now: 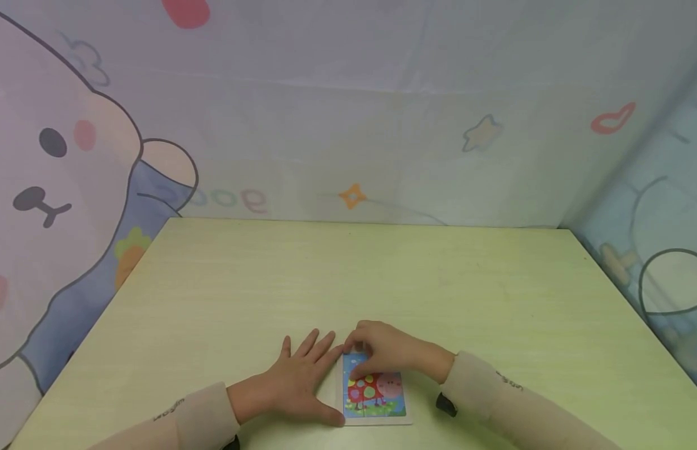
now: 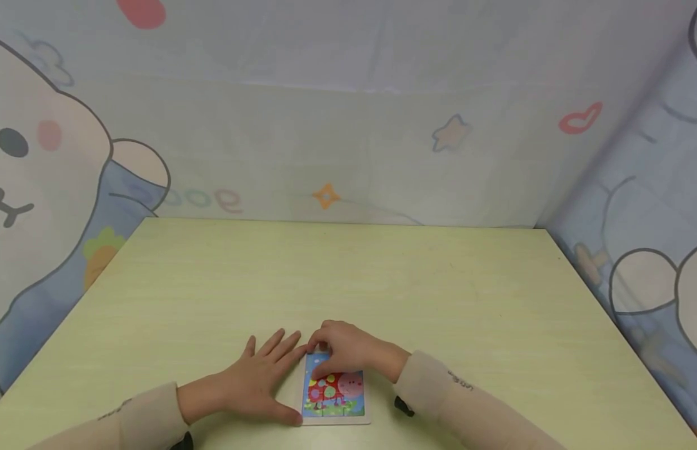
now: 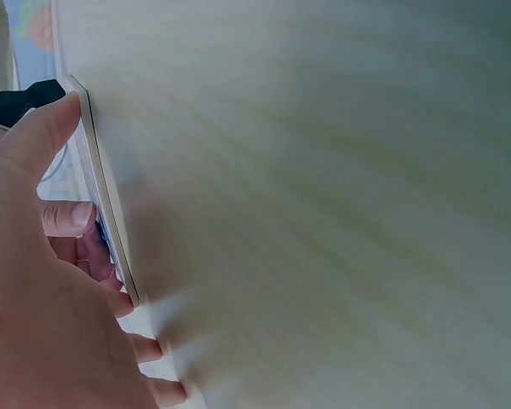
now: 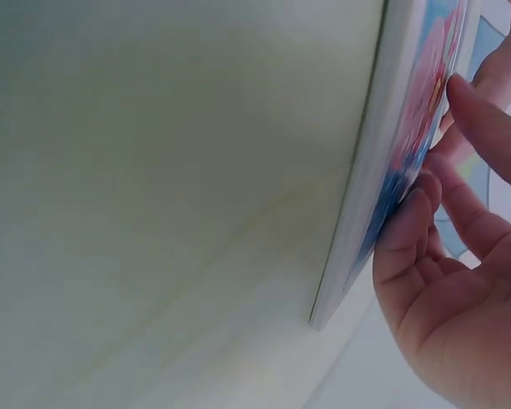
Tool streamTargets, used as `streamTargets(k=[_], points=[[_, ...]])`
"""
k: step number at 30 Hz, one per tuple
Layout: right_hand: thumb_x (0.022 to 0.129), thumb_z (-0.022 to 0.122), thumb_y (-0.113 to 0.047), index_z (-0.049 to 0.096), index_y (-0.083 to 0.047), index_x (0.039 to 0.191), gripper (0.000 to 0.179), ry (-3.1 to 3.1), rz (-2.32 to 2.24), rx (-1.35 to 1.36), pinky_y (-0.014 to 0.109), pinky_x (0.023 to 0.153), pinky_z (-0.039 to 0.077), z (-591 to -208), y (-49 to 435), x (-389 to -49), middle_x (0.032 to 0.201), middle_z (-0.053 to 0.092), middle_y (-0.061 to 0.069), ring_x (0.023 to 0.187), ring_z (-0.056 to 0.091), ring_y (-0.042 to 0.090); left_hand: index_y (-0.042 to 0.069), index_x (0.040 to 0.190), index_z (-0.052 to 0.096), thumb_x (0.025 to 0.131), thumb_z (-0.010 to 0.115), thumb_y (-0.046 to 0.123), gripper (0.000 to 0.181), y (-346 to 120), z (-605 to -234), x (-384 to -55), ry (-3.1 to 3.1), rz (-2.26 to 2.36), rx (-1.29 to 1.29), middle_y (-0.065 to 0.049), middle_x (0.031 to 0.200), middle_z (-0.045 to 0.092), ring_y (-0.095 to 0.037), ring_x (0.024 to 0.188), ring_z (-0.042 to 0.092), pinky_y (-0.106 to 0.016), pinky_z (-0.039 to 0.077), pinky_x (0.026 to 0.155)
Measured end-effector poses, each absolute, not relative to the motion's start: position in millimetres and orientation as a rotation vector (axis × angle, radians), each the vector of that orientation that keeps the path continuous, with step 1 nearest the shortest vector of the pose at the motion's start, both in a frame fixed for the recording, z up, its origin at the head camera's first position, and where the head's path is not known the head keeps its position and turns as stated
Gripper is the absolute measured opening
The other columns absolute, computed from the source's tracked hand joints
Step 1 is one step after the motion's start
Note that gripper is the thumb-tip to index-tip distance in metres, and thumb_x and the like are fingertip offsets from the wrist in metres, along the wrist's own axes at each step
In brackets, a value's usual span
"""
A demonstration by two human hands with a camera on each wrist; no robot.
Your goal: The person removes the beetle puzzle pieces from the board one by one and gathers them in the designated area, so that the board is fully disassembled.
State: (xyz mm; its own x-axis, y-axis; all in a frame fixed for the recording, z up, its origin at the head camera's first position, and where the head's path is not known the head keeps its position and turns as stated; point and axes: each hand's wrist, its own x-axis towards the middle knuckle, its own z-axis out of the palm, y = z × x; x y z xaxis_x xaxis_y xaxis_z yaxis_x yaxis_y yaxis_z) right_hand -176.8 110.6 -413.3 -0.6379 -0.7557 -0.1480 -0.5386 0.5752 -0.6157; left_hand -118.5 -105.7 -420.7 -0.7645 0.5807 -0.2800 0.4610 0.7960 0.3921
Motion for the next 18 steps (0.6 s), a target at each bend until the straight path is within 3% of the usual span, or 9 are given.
streamTargets(k=[18], points=[[0.079,0.081,-0.019,0.071,-0.006,0.105,0.031,2.448,-0.781,-0.971,0.02,0.072,0.044,-412.9,104.7,-171.3,0.09,0.059,-0.005,0.079,0.05,0.007,0.014,0.155,0.022,0.074,0.06,0.076,0.109,-104.1,-414.9,-117.2,2.594,0.378,0.777,-0.009,0.162,0.011,-0.036,0.148,0.003,-0.074,0.004,0.105]])
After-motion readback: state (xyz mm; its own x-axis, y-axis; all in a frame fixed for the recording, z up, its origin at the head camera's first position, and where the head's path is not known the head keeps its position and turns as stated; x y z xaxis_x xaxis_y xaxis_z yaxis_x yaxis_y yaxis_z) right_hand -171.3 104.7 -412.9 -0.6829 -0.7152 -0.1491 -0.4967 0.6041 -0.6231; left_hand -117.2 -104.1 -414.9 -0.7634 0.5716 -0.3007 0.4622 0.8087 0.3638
